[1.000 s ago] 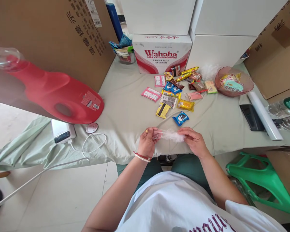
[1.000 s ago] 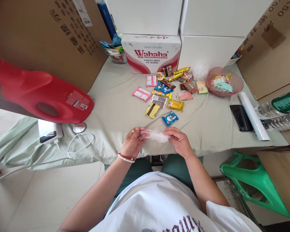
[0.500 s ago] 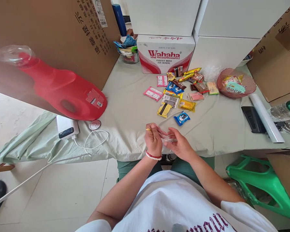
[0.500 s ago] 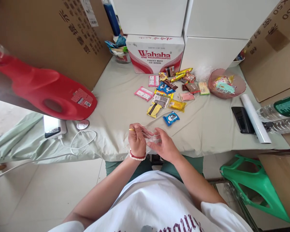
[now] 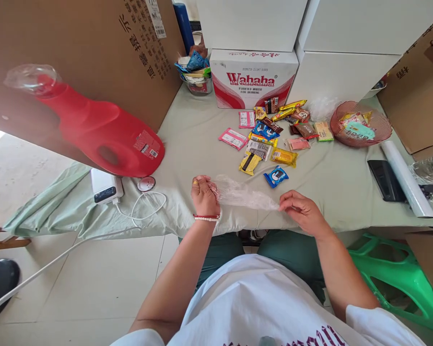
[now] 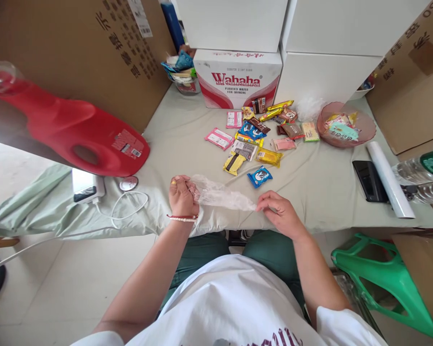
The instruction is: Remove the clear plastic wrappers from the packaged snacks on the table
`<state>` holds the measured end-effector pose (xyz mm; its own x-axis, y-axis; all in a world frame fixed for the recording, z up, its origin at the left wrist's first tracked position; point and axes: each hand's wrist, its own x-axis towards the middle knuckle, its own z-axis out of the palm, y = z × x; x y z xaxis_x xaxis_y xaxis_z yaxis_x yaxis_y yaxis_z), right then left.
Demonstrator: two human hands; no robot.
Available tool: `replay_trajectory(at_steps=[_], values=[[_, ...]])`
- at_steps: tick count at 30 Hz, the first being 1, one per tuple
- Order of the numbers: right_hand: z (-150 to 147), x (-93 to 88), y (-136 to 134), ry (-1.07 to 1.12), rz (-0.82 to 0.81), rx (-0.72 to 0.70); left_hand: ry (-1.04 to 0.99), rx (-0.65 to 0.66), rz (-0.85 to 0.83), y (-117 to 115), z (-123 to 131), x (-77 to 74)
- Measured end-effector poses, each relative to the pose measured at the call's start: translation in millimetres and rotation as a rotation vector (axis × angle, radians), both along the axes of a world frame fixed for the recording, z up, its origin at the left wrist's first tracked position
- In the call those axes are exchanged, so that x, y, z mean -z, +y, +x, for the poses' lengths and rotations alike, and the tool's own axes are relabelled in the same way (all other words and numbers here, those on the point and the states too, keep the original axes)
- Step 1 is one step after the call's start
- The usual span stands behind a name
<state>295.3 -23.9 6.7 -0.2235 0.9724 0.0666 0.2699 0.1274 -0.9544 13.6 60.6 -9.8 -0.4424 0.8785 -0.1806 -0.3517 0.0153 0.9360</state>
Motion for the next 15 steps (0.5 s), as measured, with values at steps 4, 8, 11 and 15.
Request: replay_trajectory(at_steps=[4,8,11,15], values=[[29,-12.3,4,-0.032,-0.121,-0.113,-0.14,0.299,-0.04,-8,-4,-23.0],[-2,-13.7,23,0.342,-0.13,0.002,-0.261,0.627,-0.05,-25,13,-51.1],[-47,-5.4,32,0.537,-0.33,-0.316,-0.282,0.697,-0.057,-29,22,-60.6],[-84,12.7,33,0.545,-0.544,-0.38,-0.199,0.591,0.0,-24,12,-50.0]])
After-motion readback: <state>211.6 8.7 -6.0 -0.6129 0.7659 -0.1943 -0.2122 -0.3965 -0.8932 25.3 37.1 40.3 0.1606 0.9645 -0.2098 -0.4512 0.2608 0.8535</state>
